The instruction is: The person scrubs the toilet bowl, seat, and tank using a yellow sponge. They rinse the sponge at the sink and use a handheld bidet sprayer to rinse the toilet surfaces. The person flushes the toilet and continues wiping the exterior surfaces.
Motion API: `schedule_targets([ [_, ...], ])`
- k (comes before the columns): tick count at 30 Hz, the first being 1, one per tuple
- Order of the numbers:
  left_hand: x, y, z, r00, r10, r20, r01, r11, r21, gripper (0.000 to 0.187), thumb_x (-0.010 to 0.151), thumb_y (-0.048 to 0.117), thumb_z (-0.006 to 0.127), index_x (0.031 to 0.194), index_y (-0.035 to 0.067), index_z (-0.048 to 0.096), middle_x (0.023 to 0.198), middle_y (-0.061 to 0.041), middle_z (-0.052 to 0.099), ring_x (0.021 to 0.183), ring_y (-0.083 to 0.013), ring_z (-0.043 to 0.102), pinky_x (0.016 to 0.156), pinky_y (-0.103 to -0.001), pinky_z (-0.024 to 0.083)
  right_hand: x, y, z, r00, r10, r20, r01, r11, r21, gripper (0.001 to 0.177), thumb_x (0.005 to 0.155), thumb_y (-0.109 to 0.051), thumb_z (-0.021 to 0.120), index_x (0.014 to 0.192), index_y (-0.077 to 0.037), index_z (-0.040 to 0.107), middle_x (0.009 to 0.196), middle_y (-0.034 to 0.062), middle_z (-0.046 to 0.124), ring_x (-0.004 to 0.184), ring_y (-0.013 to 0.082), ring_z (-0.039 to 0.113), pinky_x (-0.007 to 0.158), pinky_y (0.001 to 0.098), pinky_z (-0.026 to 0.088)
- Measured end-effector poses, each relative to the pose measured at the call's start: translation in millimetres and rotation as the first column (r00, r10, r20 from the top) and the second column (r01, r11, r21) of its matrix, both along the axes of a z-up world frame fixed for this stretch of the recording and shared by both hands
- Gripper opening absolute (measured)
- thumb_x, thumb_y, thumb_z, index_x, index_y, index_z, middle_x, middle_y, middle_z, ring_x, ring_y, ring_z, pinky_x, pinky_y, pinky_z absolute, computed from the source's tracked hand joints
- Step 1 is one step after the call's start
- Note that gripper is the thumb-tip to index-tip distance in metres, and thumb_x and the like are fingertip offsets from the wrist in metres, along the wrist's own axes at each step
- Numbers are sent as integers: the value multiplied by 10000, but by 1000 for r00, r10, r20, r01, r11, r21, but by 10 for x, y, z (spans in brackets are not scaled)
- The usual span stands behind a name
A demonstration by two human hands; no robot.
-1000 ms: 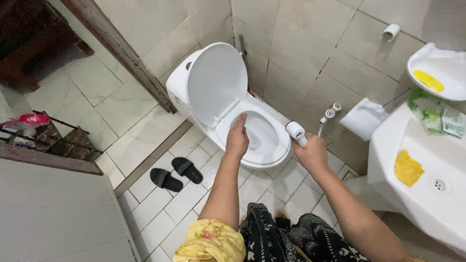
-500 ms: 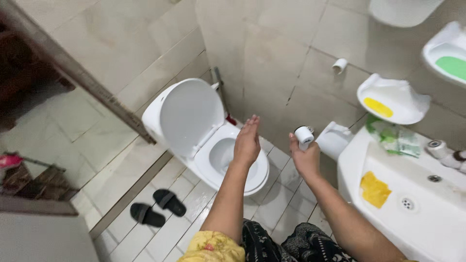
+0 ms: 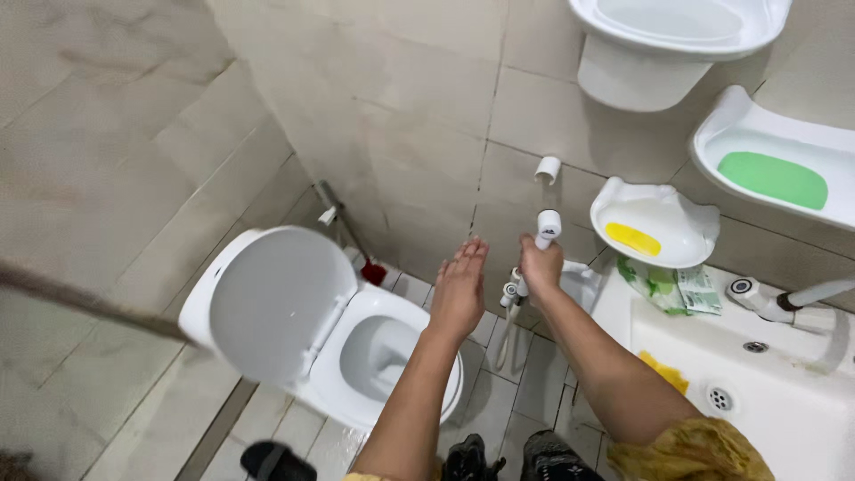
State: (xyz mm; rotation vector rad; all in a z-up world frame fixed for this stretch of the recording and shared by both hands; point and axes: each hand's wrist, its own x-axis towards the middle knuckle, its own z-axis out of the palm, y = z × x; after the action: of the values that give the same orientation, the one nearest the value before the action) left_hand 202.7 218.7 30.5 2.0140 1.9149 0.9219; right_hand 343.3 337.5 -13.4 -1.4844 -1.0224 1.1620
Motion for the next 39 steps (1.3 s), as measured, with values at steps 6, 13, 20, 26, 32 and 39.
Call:
schedule_targets([
  [6, -437, 463, -152, 994, -42, -97, 33, 996, -86, 578, 951, -8, 428, 1516, 109, 452, 1599, -79, 422, 1474, -268, 381, 1190, -525, 280, -193, 863, -448, 998, -13, 59, 17, 997, -77, 257, 970, -256, 617, 773, -99, 569, 594, 8, 545, 500, 133, 525, 480, 346, 446],
  [13, -1071, 724, -340, 994, -102, -25, 97, 982, -162, 612, 918, -26, 486, 1519, 72, 420, 1595, -123, 412, 1476, -303, 370, 1189, -494, 294, -267, 1477, -868, 890, -341, 303, 328, 940, 94, 232, 876, -219, 736, 780, -39, 626, 654, 77, 631, 603, 179, 618, 589, 375, 471],
  [20, -1340, 692, -436, 991, -129, -24, 122, 972, -201, 554, 967, 10, 471, 1513, 85, 416, 1604, -108, 401, 1482, -297, 356, 1205, -481, 280, -14, 1918, -925, 963, -216, 160, 238, 962, -132, 118, 872, -108, 658, 839, -17, 589, 680, 128, 629, 559, 237, 630, 517, 404, 505],
  [26, -1484, 409, -398, 997, -81, -6, 78, 979, -190, 584, 957, -6, 460, 1530, 90, 403, 1621, -96, 378, 1484, -292, 351, 1204, -488, 275, 28, 1872, -759, 984, -179, -2, 174, 963, -204, 548, 795, -8, 810, 1194, 120, 458, 1072, 205, 619, 900, 296, 643, 723, 417, 547],
  [32, -1449, -172, -453, 1000, -19, -14, 17, 992, -125, 575, 957, -9, 478, 1522, 84, 417, 1618, -92, 386, 1483, -290, 363, 1197, -524, 254, -863, 510, -818, 972, -233, -42, 217, 950, -226, 810, 794, -107, 794, 1466, -19, 351, 1424, 231, 496, 1312, 345, 516, 1086, 459, 427],
  [39, -1723, -880, -346, 997, 76, -27, -78, 992, -98, 571, 955, -40, 458, 1507, 105, 464, 1622, -74, 409, 1479, -276, 388, 1215, -534, 260, -1464, -990, -633, 934, 32, 356, -50, 998, 42, 837, 813, -202, 837, 1502, -77, 379, 1528, 236, 426, 1428, 374, 404, 1152, 498, 347],
])
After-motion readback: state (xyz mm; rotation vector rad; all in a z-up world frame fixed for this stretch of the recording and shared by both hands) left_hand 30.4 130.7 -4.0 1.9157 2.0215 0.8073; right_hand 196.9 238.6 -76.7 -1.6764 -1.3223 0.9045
